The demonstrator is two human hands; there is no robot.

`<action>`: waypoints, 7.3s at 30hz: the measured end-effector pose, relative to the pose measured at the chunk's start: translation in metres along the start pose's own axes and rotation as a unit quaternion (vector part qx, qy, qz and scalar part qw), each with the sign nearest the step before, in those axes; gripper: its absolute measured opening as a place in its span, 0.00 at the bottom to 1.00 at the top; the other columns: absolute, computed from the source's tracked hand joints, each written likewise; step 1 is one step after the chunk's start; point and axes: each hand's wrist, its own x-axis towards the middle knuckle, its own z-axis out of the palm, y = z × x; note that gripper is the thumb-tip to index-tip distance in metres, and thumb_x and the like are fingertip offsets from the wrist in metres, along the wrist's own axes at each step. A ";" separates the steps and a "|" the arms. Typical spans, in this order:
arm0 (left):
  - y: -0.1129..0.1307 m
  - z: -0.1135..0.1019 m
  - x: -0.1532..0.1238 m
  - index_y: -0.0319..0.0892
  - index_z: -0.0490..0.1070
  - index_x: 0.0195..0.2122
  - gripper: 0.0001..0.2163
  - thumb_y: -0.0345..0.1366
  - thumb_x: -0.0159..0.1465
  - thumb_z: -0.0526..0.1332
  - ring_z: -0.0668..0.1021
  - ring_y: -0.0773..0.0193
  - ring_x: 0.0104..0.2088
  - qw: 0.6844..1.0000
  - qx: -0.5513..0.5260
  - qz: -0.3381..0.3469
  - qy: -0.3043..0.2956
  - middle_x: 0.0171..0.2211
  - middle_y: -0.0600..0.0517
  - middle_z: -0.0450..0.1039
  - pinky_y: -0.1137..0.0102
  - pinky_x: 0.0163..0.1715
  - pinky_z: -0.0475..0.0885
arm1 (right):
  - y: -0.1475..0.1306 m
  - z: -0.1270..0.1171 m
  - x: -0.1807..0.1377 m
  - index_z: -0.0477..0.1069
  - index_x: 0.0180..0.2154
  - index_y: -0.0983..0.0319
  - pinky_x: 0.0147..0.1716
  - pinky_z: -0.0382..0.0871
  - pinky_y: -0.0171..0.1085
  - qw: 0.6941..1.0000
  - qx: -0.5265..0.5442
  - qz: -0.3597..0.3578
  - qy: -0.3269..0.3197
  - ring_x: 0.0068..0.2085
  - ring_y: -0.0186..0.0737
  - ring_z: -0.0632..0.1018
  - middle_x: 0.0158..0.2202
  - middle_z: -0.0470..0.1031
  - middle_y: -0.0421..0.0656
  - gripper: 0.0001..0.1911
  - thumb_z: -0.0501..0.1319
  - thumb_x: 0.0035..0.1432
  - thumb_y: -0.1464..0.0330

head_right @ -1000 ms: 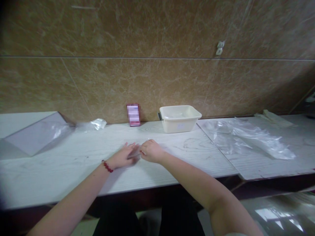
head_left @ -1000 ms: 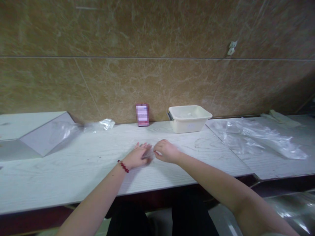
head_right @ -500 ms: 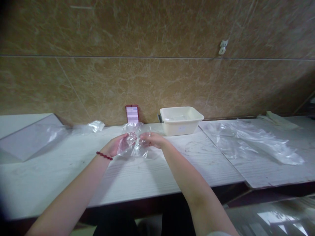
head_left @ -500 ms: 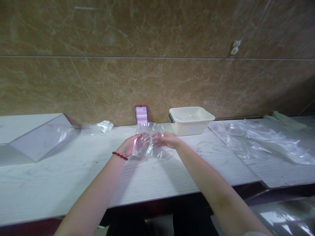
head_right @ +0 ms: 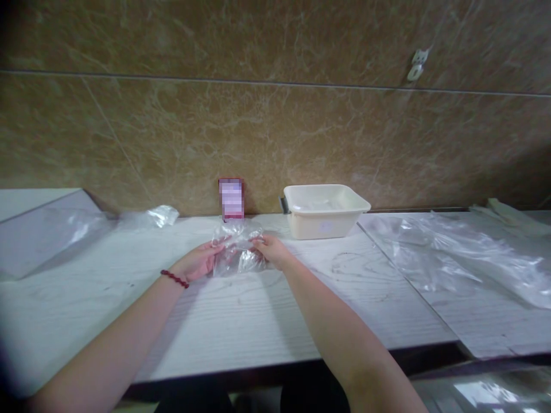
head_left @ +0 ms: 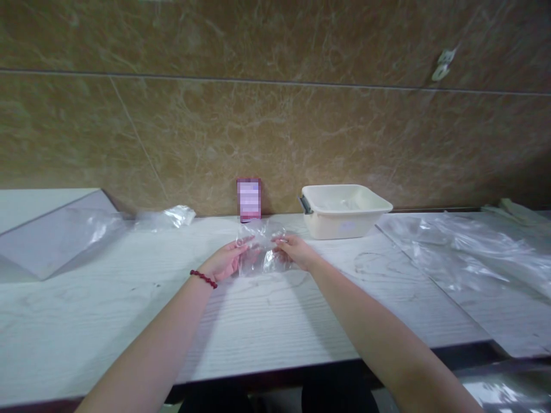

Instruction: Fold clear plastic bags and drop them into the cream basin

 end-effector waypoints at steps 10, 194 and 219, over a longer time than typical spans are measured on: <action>-0.002 0.002 0.000 0.39 0.65 0.43 0.13 0.25 0.57 0.53 0.75 0.61 0.37 1.000 0.002 0.020 -0.002 0.37 0.46 0.72 0.67 0.36 0.70 | 0.000 -0.001 0.002 0.66 0.35 0.61 0.20 0.65 0.29 0.999 0.024 -0.042 -0.005 0.24 0.29 0.72 0.25 0.71 0.40 0.07 0.52 0.53 0.70; -0.001 0.004 -0.005 0.42 0.64 0.38 0.13 0.35 0.58 0.43 0.61 0.70 0.09 0.820 0.449 0.261 0.240 0.09 0.61 0.52 0.76 0.12 0.57 | 0.000 0.010 0.000 0.57 0.36 0.60 0.22 0.63 0.32 0.990 0.037 -0.125 0.055 0.20 0.28 0.67 0.21 0.62 0.33 0.15 0.54 0.46 0.60; -0.009 0.012 -0.005 0.41 0.67 0.37 0.13 0.38 0.57 0.47 0.62 0.73 0.13 0.844 0.472 0.240 0.091 0.22 0.54 0.67 0.76 0.14 0.58 | -0.011 0.020 -0.025 0.67 0.29 0.60 0.12 0.52 0.27 0.924 -0.363 -0.108 -0.047 0.12 0.28 0.63 0.14 0.61 0.34 0.12 0.49 0.52 0.61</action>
